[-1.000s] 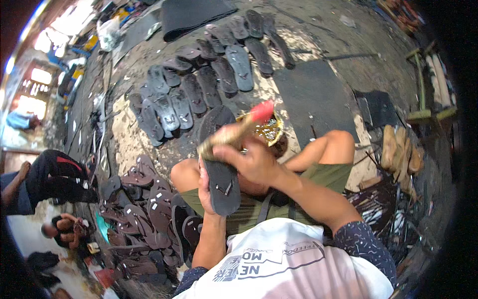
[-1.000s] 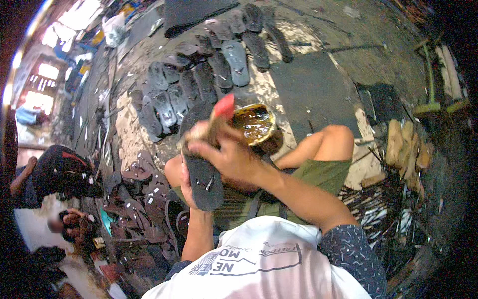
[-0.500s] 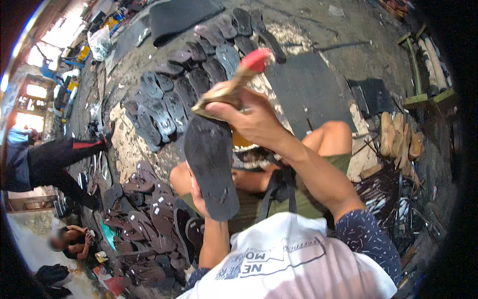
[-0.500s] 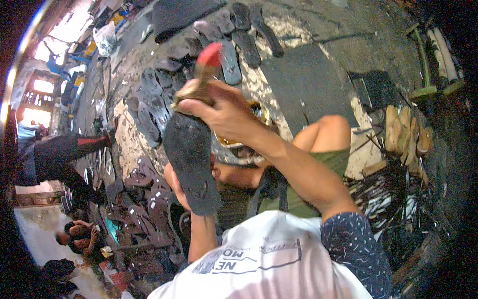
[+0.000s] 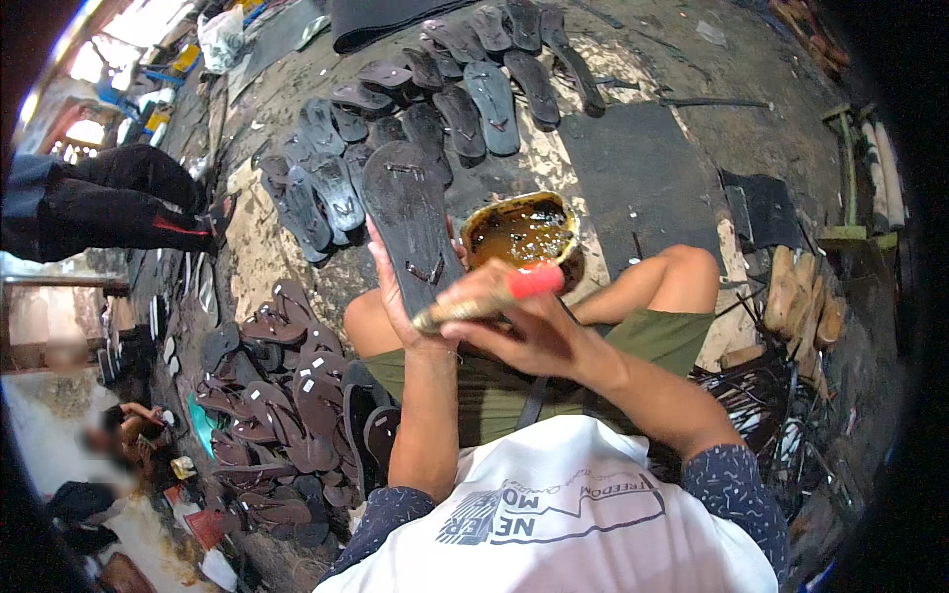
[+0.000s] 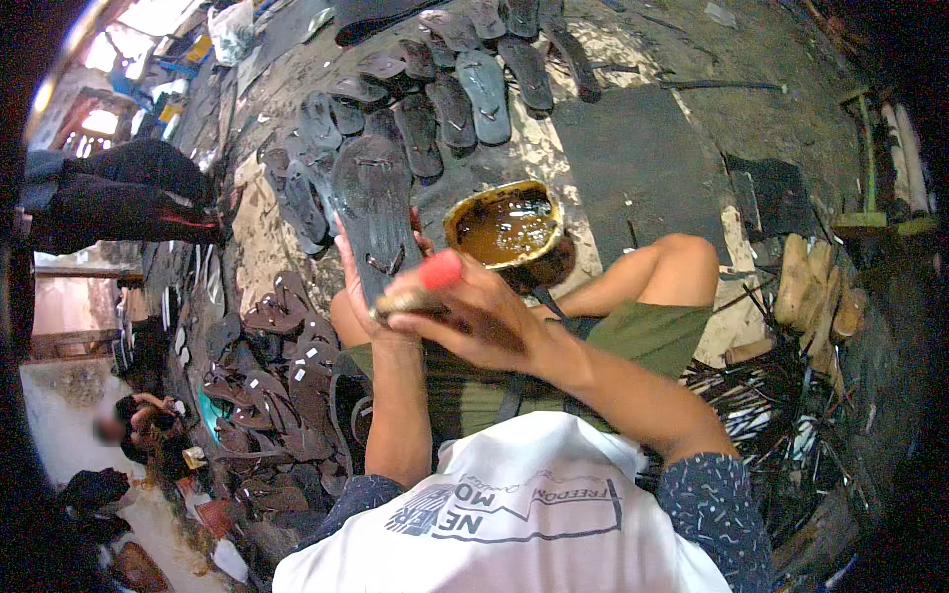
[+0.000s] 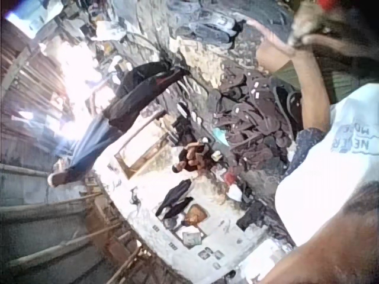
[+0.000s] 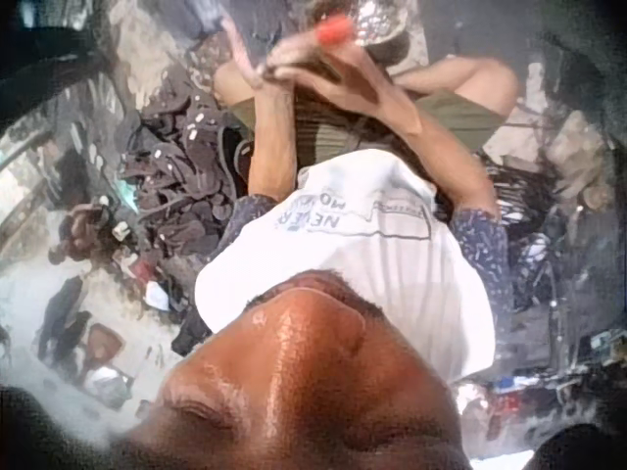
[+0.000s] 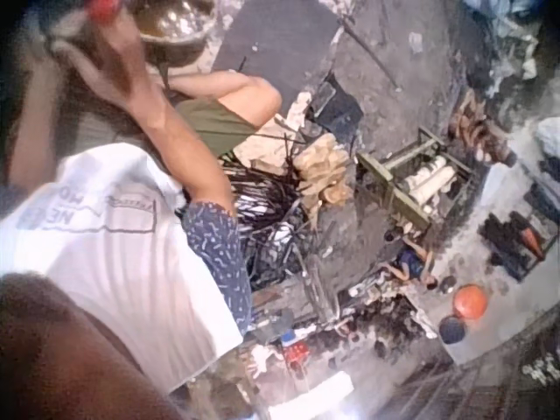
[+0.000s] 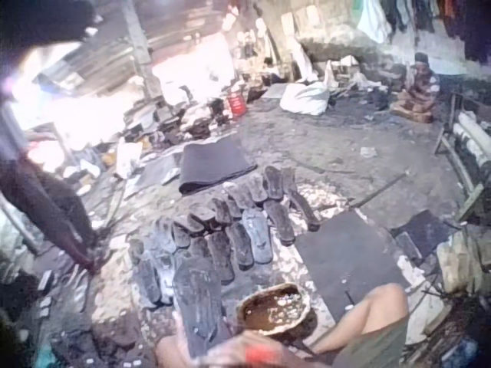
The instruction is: The person sits on the floor and repeatedly picks up black flip-flops, applies a brown adhesive from a container using a brush, and places them back in a pile. The person handles the sandals one at a time and continues the process for the duration of the clip.
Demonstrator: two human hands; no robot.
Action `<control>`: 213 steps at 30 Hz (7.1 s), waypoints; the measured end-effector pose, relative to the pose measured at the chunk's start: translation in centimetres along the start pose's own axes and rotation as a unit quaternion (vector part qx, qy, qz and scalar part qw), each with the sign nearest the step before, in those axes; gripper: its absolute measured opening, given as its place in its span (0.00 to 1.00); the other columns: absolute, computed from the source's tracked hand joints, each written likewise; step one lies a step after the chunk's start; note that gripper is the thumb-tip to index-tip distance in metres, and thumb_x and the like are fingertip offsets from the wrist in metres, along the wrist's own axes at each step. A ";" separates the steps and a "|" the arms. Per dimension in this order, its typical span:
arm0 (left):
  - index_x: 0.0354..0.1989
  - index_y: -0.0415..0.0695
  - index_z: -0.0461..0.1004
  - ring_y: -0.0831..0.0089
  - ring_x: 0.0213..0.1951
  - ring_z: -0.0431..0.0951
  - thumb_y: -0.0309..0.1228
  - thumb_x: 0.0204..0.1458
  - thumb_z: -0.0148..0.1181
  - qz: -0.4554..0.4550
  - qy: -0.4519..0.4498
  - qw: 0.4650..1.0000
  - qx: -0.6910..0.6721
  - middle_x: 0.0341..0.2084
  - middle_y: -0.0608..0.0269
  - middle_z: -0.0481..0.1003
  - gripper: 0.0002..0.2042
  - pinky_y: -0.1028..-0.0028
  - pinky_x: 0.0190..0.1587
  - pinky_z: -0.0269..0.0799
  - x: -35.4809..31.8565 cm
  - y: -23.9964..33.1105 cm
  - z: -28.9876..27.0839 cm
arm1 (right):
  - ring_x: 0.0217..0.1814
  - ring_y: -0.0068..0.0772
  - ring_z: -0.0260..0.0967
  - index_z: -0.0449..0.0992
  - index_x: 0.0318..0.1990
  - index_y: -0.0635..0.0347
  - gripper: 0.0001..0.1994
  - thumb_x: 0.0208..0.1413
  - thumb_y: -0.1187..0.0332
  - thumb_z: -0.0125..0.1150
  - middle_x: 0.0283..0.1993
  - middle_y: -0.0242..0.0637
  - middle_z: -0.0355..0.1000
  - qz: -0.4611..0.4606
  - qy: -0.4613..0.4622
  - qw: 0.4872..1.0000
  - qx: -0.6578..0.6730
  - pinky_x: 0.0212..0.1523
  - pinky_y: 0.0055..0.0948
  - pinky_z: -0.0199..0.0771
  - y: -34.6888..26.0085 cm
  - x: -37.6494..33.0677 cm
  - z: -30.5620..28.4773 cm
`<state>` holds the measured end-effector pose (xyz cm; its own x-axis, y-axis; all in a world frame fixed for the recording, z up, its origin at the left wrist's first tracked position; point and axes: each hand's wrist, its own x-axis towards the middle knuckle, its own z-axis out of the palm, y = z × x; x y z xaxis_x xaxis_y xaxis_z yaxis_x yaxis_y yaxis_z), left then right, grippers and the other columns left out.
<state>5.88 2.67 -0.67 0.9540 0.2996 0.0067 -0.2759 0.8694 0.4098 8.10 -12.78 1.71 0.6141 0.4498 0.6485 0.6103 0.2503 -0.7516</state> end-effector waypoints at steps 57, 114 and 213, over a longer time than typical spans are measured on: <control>0.47 0.37 0.73 0.70 0.46 0.73 0.34 0.66 0.55 0.317 0.325 0.403 0.795 0.42 0.61 0.74 0.12 0.71 0.53 0.68 -19.8 30.9 -11.9 | 0.51 0.34 0.78 0.81 0.47 0.60 0.14 0.58 0.62 0.68 0.48 0.41 0.81 0.332 -0.121 0.899 -0.260 0.52 0.33 0.76 12.4 -1.9 -6.9; 0.69 0.50 0.62 0.52 0.51 0.77 0.51 0.69 0.40 -0.023 -0.026 0.999 0.039 0.55 0.43 0.73 0.26 0.49 0.51 0.77 -1.5 1.0 0.0 | 0.50 0.43 0.75 0.79 0.46 0.60 0.12 0.62 0.62 0.65 0.46 0.41 0.78 0.203 -0.020 0.975 0.092 0.55 0.38 0.71 -2.3 -3.4 0.7; 0.77 0.63 0.43 0.50 0.56 0.76 0.44 0.69 0.43 -0.062 0.001 0.993 0.105 0.68 0.53 0.60 0.29 0.52 0.45 0.83 -6.4 -2.6 2.9 | 0.50 0.28 0.76 0.79 0.47 0.62 0.13 0.63 0.63 0.65 0.48 0.38 0.80 0.214 0.173 0.961 -0.004 0.54 0.33 0.74 1.6 5.3 -8.7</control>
<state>0.80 -2.70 0.84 0.9788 0.1965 -0.0570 -0.1262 0.7991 0.5878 16.68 -17.48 5.03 0.9389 0.1970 0.2823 0.2677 0.0980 -0.9585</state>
